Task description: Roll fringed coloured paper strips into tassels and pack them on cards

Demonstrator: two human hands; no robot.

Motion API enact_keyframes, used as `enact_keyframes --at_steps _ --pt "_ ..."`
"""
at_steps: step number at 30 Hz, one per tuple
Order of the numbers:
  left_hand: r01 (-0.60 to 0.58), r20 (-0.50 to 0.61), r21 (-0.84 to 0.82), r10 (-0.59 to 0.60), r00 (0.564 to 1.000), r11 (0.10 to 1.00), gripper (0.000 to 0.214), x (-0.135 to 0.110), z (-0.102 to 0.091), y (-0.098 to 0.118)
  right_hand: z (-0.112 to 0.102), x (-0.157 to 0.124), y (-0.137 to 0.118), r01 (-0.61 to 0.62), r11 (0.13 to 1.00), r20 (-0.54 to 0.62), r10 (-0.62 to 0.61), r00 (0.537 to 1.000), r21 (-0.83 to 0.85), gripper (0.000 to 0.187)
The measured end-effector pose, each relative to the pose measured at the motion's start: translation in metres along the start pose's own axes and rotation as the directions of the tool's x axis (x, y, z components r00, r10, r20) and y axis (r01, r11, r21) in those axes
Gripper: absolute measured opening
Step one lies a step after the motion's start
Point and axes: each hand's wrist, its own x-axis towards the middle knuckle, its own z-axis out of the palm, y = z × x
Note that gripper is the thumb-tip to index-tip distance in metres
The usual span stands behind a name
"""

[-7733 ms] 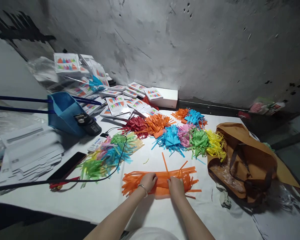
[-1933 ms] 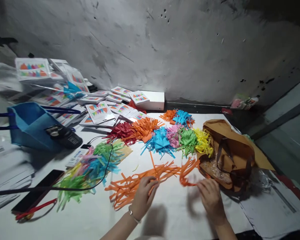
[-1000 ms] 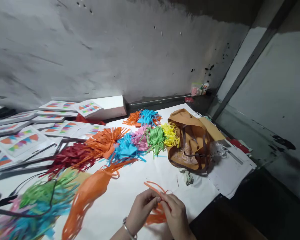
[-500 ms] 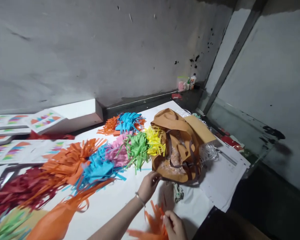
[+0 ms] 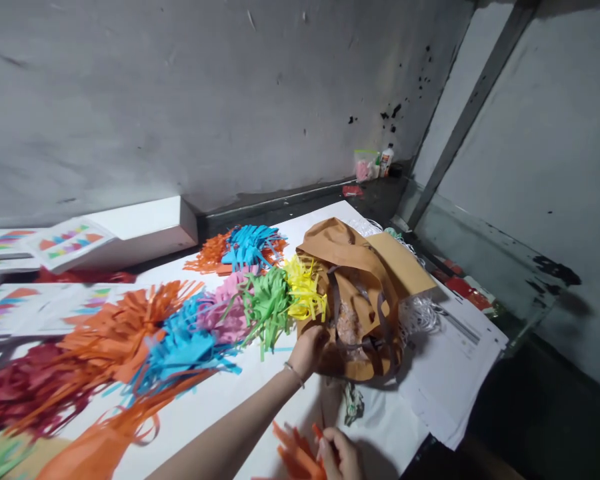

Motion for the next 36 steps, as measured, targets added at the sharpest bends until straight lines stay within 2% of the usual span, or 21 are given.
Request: enact_keyframes --at_steps 2,3,4,6,7,8,10,12,16,21,25,28,30,32,34,36 --pt "0.049 -0.005 -0.185 -0.05 0.999 0.982 0.025 -0.032 -0.012 0.004 -0.014 0.011 -0.028 0.025 1.0 -0.019 -0.025 1.0 -0.002 0.046" --pt "0.088 -0.001 -0.331 -0.094 0.996 0.94 0.027 -0.05 -0.018 0.007 -0.02 0.016 -0.043 0.03 1.0 -0.016 -0.031 0.999 -0.004 0.044" --pt "0.138 0.009 -0.52 -0.157 0.988 0.843 0.028 -0.07 -0.025 0.011 -0.025 0.02 -0.059 0.036 0.999 -0.002 -0.036 0.999 -0.005 0.042" --pt "0.203 0.043 -0.806 -0.287 0.957 0.557 0.032 -0.109 -0.038 0.018 -0.027 0.024 -0.089 0.064 0.998 0.043 -0.063 0.997 -0.024 0.038" --pt "0.208 0.055 -0.879 -0.341 0.938 0.429 0.033 -0.127 -0.044 0.022 -0.025 0.023 -0.103 0.097 0.994 0.068 -0.094 0.993 -0.042 0.037" --pt "0.201 0.054 -0.912 -0.383 0.922 0.356 0.034 -0.144 -0.05 0.026 -0.02 0.02 -0.114 0.144 0.987 0.097 -0.137 0.986 -0.064 0.035" --pt "0.169 0.029 -0.944 -0.44 0.897 0.283 0.032 -0.175 -0.06 0.031 -0.006 0.01 -0.132 0.262 0.959 0.157 -0.244 0.957 -0.11 0.03" --pt "0.127 -0.006 -0.961 -0.476 0.879 0.247 0.031 -0.201 -0.068 0.032 0.01 -0.005 -0.144 0.361 0.92 0.215 -0.325 0.921 -0.151 0.026" --pt "0.061 -0.074 -0.972 -0.538 0.84 0.227 0.031 -0.245 -0.077 0.026 0.037 -0.037 -0.159 0.446 0.871 0.288 -0.382 0.878 -0.207 0.025" --pt "-0.002 -0.152 -0.968 -0.578 0.802 0.252 0.031 -0.289 -0.082 0.019 0.053 -0.068 -0.174 0.493 0.846 0.368 -0.4 0.839 -0.203 0.024" --pt "-0.028 -0.228 -0.944 -0.585 0.778 0.33 0.028 -0.317 -0.087 0.016 0.062 -0.085 -0.183 0.542 0.808 0.468 -0.396 0.79 -0.232 0.024" --pt "-0.019 -0.293 -0.898 -0.564 0.772 0.44 0.028 -0.337 -0.089 0.013 0.066 -0.093 -0.191 0.553 0.796 0.555 -0.352 0.754 -0.245 0.023" --pt "0.0 -0.325 -0.849 -0.523 0.788 0.528 0.027 -0.349 -0.09 0.011 0.068 -0.097 -0.197 0.547 0.807 0.618 -0.316 0.719 -0.223 0.021" --pt "0.025 -0.318 -0.805 -0.467 0.825 0.593 0.026 -0.359 -0.092 0.009 0.069 -0.099 -0.202 0.529 0.829 0.659 -0.297 0.691 -0.181 0.021" --pt "0.046 -0.287 -0.784 -0.426 0.858 0.62 0.025 -0.368 -0.095 0.008 0.071 -0.102 -0.204 0.491 0.861 0.686 -0.277 0.672 -0.133 0.021" --pt "0.056 -0.281 -0.783 -0.433 0.857 0.619 0.025 -0.374 -0.099 0.006 0.072 -0.105 -0.203 0.431 0.898 0.708 -0.246 0.662 -0.091 0.019"
